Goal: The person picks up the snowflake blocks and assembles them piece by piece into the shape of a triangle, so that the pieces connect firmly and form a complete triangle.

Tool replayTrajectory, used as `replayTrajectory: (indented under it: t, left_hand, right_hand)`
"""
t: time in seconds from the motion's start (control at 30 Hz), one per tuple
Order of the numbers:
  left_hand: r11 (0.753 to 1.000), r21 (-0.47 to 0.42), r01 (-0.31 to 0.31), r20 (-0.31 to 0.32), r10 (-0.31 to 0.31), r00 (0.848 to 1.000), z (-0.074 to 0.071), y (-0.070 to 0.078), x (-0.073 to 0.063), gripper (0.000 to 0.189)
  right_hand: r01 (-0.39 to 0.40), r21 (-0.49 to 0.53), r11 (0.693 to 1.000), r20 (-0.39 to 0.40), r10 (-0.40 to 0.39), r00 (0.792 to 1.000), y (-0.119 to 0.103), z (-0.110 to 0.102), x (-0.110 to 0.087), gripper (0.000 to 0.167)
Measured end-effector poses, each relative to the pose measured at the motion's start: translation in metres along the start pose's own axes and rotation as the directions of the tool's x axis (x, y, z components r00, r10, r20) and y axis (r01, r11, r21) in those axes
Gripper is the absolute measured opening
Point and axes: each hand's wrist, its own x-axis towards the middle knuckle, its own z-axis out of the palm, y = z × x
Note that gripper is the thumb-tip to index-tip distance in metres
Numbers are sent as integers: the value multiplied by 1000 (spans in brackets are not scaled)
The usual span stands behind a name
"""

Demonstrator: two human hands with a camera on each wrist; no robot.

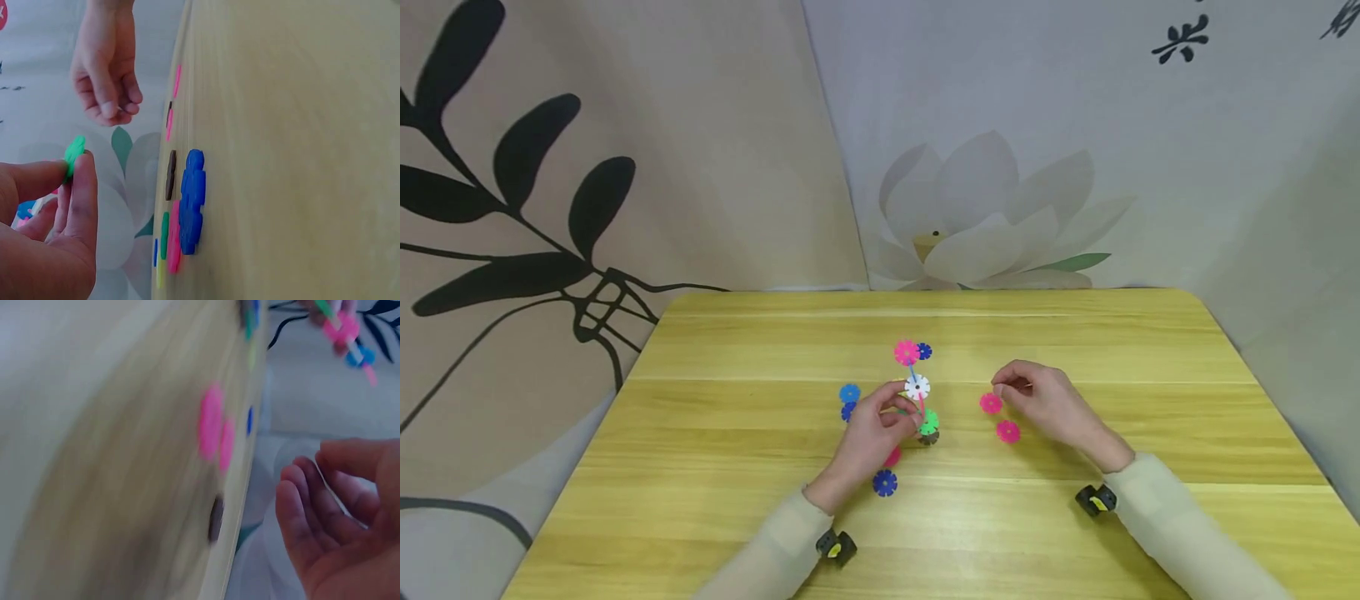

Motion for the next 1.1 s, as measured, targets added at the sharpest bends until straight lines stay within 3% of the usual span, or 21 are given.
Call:
replayTrajectory:
  t: [0.17,0.3,0.47,0.67,0.97,1.1]
  left_hand:
    - [1000,8,5,6,-5,1000,-1,-1,0,55]
    - [1000,9,1,2,-1,1000,-2,0,-1,53]
    - [1000,16,5,3,-5,1000,-2,1,0,52]
    - [1000,15,3,7,-3,1000,-2,1,0,51]
    - [1000,6,19,-31,-19,999,-1,0,0,53]
    - [1000,4,7,-44,-7,999,-2,2,0,51]
  right_hand:
    - [92,-120,988,22,-90,996,18,-13,5,12]
    - [178,-221,959,95,-160,983,26,-20,9,20]
    - [216,-281,935,192,-166,967,34,-25,13,32]
    - [250,-301,920,247,-178,953,41,-27,16,35]
    - [155,-282,947,236,-88,968,41,-24,17,18]
    - [160,-260,952,205,-108,973,38,-23,12,20]
